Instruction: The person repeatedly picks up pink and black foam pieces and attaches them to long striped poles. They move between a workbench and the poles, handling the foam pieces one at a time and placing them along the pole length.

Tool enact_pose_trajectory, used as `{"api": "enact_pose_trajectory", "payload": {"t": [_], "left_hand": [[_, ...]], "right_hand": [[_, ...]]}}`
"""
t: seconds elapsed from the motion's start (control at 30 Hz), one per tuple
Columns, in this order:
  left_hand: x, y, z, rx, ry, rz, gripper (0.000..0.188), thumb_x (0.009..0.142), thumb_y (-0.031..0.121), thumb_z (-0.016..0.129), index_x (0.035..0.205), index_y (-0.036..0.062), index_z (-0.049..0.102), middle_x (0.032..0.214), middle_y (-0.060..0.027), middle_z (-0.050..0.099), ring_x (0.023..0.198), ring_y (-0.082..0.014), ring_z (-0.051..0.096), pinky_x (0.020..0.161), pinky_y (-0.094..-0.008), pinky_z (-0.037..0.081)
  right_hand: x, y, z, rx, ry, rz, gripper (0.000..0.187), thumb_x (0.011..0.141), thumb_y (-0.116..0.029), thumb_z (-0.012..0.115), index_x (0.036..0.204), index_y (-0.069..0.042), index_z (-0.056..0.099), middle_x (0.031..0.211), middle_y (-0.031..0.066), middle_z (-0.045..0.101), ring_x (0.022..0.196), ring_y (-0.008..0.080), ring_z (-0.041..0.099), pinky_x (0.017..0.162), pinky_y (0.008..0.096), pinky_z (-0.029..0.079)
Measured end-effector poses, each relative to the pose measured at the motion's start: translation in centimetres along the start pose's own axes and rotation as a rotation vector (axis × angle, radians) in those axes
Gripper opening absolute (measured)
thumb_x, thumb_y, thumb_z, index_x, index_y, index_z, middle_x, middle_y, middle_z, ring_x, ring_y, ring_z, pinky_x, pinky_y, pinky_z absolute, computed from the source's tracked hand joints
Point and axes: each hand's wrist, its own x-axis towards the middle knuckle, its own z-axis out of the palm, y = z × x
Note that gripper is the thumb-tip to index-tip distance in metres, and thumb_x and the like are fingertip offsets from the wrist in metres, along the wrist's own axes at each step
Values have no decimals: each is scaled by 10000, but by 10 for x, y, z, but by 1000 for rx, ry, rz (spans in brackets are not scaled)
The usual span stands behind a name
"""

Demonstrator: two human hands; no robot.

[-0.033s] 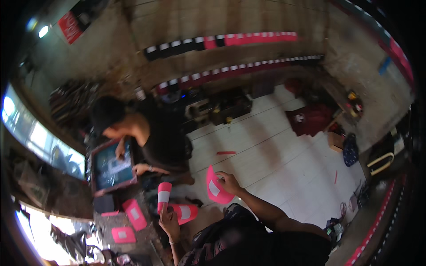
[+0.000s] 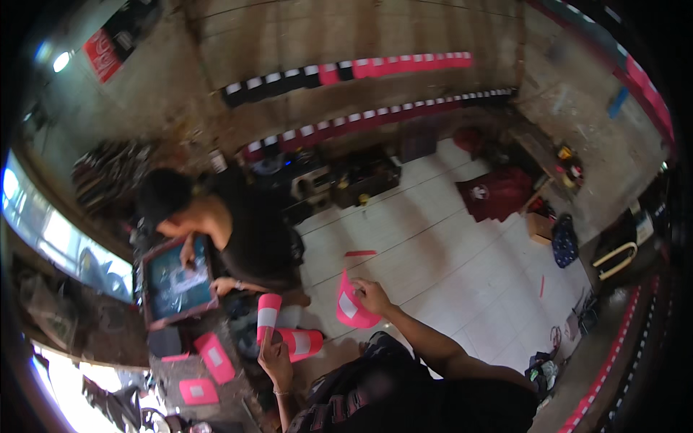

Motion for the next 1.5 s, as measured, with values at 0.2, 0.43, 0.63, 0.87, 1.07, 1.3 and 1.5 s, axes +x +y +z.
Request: {"api": "enact_pose_trajectory", "payload": {"t": [0.2,0.43,0.63,0.87,1.07,1.3,1.5], "left_hand": [[101,77,153,-256,-343,121,544,776,6,676,1302,62,549,1053,-140,669,830,-144,675,706,-293,547],[192,142,291,-238,-511,377,478,787,21,653,1257,57,576,975,-135,677,750,-200,684,698,-326,553],[263,211,432,-300,-568,466,483,787,22,630,1264,53,564,1099,-164,655,801,-245,682,754,-342,554],[323,288,601,-363,-875,502,486,786,-3,664,1251,59,538,1164,-163,621,815,-229,686,717,-332,564],[341,366,740,-250,-840,441,399,787,-4,636,1179,24,565,985,-119,677,710,-154,671,647,-305,552],[351,480,878,-271,-816,469,383,799,3,663,1169,14,562,1019,-131,668,805,-192,702,697,-299,562],[374,544,977,-315,-776,504,352,791,-6,672,1126,10,565,919,-122,676,801,-187,703,673,-293,566]], "right_hand": [[56,43,-150,66,310,99,175,854,-14,579,1004,11,664,812,111,682,723,160,632,685,273,502],[59,204,-250,-320,320,339,219,774,-127,699,925,31,678,799,128,697,731,179,642,678,323,506],[5,338,-329,-523,348,437,214,644,-275,715,712,-72,701,692,137,665,632,306,642,566,417,500],[2,373,-413,-682,524,682,184,725,-218,640,615,-73,665,626,146,624,568,316,601,529,444,463],[95,435,-519,-531,837,797,143,726,-156,714,804,-38,701,745,126,693,719,240,681,672,338,528],[219,451,-697,-388,849,819,150,737,-121,670,851,-32,711,737,176,679,720,289,687,656,374,534],[325,506,-807,-297,790,623,126,741,-107,662,797,5,660,687,165,640,639,225,626,610,346,473]]}}
